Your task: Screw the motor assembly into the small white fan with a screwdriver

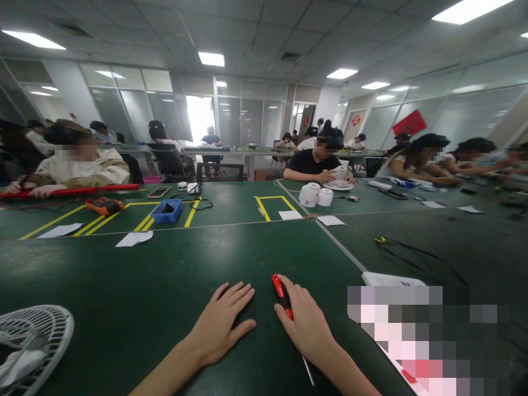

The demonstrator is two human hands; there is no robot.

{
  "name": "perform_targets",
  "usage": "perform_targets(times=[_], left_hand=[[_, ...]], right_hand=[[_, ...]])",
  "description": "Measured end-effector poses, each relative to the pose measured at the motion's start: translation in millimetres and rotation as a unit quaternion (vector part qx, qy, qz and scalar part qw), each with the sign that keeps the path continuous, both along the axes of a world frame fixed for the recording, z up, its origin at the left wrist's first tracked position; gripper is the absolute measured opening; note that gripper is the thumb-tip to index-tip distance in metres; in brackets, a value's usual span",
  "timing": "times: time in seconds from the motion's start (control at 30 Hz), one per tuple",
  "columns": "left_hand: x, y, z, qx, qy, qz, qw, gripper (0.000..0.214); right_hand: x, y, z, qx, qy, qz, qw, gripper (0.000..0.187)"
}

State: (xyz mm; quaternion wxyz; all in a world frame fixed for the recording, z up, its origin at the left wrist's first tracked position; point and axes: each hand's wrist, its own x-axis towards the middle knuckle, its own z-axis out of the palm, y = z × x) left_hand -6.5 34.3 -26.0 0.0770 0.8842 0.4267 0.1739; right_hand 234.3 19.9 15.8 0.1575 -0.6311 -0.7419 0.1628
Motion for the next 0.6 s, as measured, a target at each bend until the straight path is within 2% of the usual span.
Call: perform_targets(times=[0.2,0.33,0.4,0.47,0.53,0.6], left_hand=[[-10.1,-6.5,3.6,0.002,0.032,-0.034,0.999,0.051],[-17.5,-11.8,13.5,0.009,0.014,-0.028,0.999,0.041],[-25.9,-12.6,21.3,-0.006,-0.020,-0.003,1.000,0.036],[-42.9,-11.5,30.5,-0.062,-0.051,0.035,0.996,0.037],[-71.4,-9.7,40.0,-0.141,-0.056,0.092,0.984,0.045],[-110.1,-10.3,48.8,-0.175,-0.047,0.169,0.969,0.051]], right_hand=[[-3.6,-3.6,-8.9,0.057,-0.005,0.011,0.998,0.062],[-7.5,-7.4,-5.6,0.117,0.006,0.018,0.993,0.054],[-11.9,-10.8,-2.1,0.157,0.016,0.037,0.987,0.046],[-17.9,-15.0,0.7,0.175,0.024,0.071,0.982,0.041],[-24.8,-19.6,1.7,0.175,0.016,0.109,0.978,0.037],[-31.4,-24.4,0.9,0.158,-0.006,0.139,0.978,0.037]])
